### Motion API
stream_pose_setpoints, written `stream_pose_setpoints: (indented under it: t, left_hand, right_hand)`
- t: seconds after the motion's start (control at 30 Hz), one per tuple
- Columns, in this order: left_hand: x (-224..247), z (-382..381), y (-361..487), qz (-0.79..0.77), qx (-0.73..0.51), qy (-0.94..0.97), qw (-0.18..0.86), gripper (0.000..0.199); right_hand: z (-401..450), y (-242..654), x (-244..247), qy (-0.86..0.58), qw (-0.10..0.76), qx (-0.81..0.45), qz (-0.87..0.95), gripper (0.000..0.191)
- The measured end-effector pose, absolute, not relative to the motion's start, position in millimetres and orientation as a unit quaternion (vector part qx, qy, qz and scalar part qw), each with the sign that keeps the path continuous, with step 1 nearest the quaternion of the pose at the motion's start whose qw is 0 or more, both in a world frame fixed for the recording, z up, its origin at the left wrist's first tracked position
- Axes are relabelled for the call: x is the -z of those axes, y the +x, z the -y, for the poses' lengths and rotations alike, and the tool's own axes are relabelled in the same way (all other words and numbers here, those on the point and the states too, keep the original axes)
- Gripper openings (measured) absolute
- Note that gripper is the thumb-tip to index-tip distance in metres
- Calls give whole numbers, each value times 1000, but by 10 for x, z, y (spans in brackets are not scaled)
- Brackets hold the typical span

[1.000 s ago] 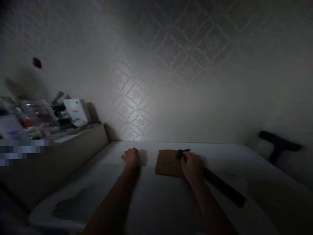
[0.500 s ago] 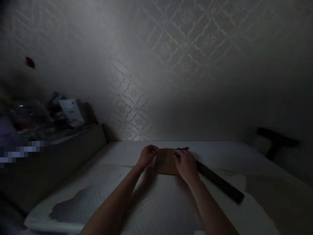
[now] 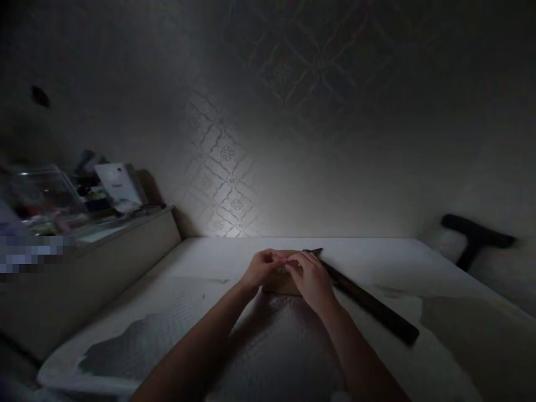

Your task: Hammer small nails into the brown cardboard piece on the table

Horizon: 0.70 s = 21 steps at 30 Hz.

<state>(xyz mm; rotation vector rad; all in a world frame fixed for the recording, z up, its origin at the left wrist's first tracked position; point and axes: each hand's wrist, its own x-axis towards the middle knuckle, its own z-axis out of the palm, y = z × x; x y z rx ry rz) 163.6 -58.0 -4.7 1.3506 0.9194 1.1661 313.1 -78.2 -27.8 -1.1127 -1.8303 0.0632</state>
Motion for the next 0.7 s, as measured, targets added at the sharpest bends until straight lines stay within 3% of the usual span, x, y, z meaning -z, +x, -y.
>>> stream_pose_setpoints:
  t: [0.37, 0.53, 0.7]
  left_hand:
    - [59, 608, 1634, -381, -445, 584, 561, 25]
    - [75, 563, 1679, -423, -445, 642, 459, 18]
    - [106, 573, 1678, -503, -395, 713, 288, 20]
  right_hand:
    - [776, 3148, 270, -460, 493, -13, 738, 15]
    - [771, 3171, 259, -474, 478, 8, 739, 15]
    - [753, 3212, 258, -493, 453, 31, 742, 15]
